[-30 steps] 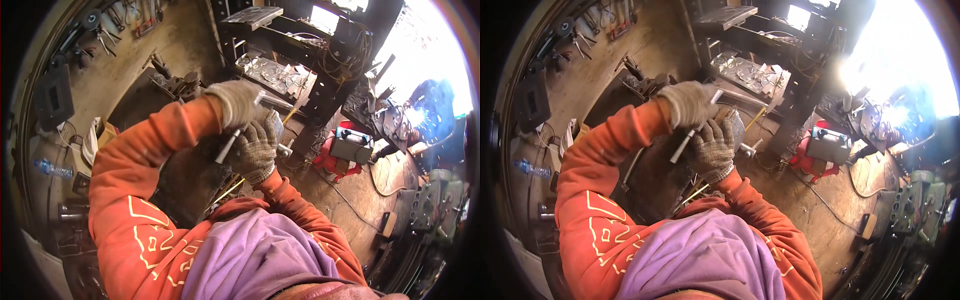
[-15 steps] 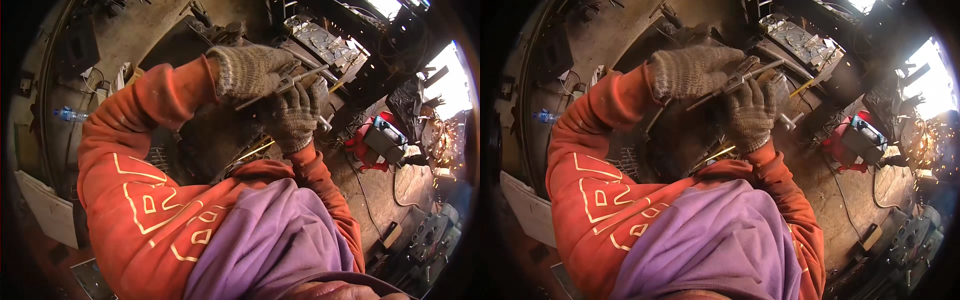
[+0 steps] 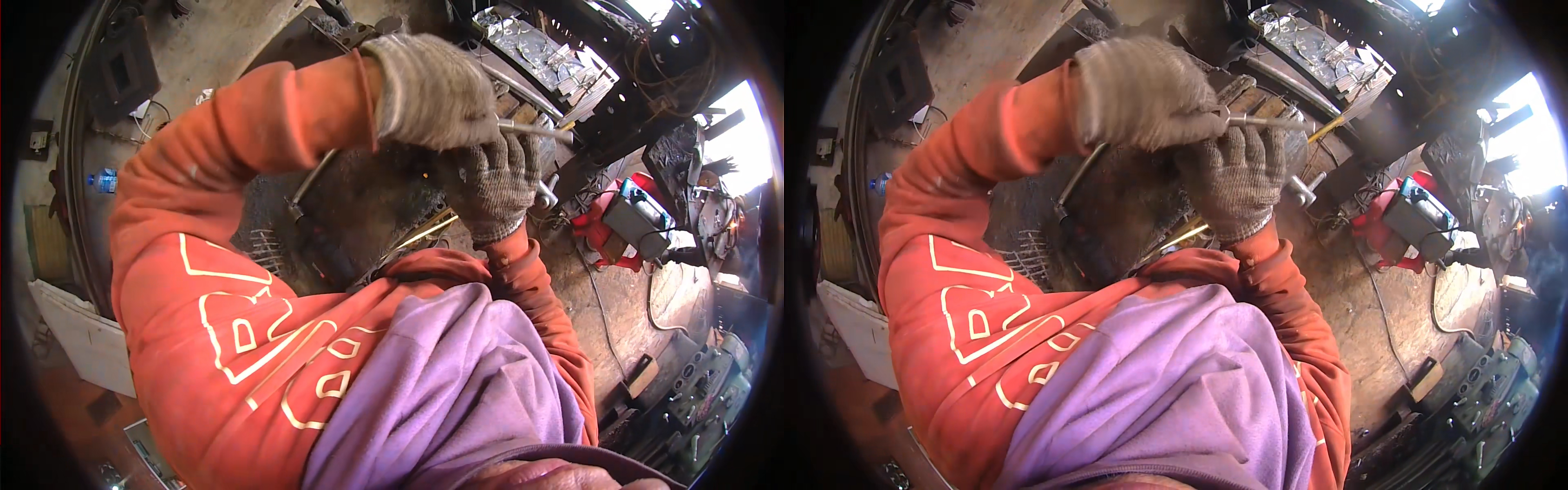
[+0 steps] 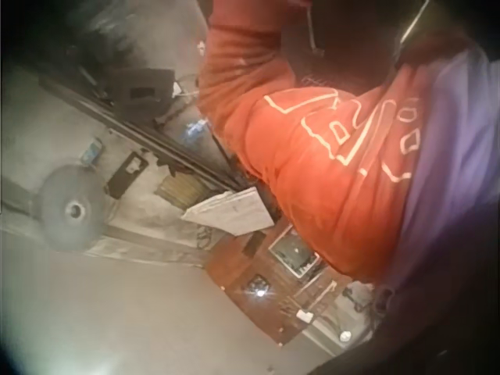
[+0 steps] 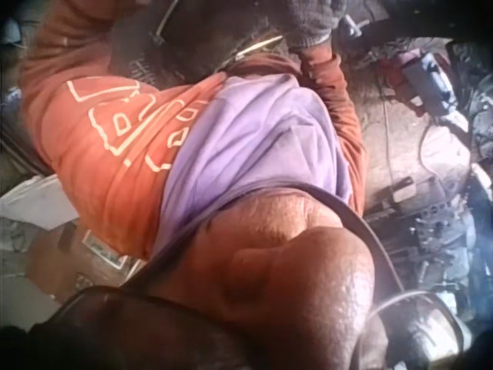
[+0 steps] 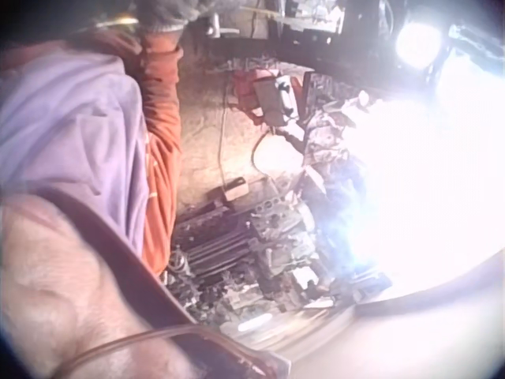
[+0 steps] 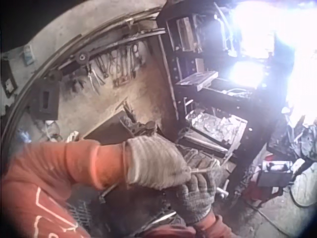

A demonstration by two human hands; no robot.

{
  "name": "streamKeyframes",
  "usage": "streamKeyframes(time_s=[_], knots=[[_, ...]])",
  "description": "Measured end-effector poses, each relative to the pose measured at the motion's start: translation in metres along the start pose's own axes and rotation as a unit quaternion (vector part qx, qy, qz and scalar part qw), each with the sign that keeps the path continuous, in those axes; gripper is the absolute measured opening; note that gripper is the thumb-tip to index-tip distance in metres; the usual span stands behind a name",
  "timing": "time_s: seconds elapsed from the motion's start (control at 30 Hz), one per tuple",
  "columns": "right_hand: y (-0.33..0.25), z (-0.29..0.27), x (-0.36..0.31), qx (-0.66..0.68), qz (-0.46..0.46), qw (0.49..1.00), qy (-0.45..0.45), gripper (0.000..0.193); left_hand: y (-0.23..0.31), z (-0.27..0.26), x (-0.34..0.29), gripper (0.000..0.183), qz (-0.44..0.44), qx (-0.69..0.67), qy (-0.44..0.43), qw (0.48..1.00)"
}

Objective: The person uses a tap and handle to cut threads into the end of a metal rod that is held in a vise. They rotate the tool repeatedly to create the threads and then remove the rod from the vise.

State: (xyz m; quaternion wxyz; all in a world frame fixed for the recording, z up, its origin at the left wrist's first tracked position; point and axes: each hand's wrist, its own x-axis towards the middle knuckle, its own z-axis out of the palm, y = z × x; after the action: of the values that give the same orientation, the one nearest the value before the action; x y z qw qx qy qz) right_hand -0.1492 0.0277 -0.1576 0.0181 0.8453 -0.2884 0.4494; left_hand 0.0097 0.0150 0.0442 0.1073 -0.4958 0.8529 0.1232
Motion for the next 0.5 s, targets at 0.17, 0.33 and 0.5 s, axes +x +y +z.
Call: streamKeyframes(time_s=[0.17,0.33,0.5], knots=[[-0.010,-0.018,0.011,-0.041,-0.019,0.999,-0.011,0.048,0.020,0.000,0.000,0.042,0.148,0.187,0.041,0.970],[-0.014,-0.035,0.023,0.044,-0.022,0.998,-0.043,0.031,-0.025,0.033,0.031,0.044,0.173,-0.023,0.033,0.984],[-0.002,-0.016,0.012,-0.015,0.004,1.000,-0.021,0.040,-0.004,-0.008,0.033,0.031,-0.004,0.132,-0.054,0.990]])
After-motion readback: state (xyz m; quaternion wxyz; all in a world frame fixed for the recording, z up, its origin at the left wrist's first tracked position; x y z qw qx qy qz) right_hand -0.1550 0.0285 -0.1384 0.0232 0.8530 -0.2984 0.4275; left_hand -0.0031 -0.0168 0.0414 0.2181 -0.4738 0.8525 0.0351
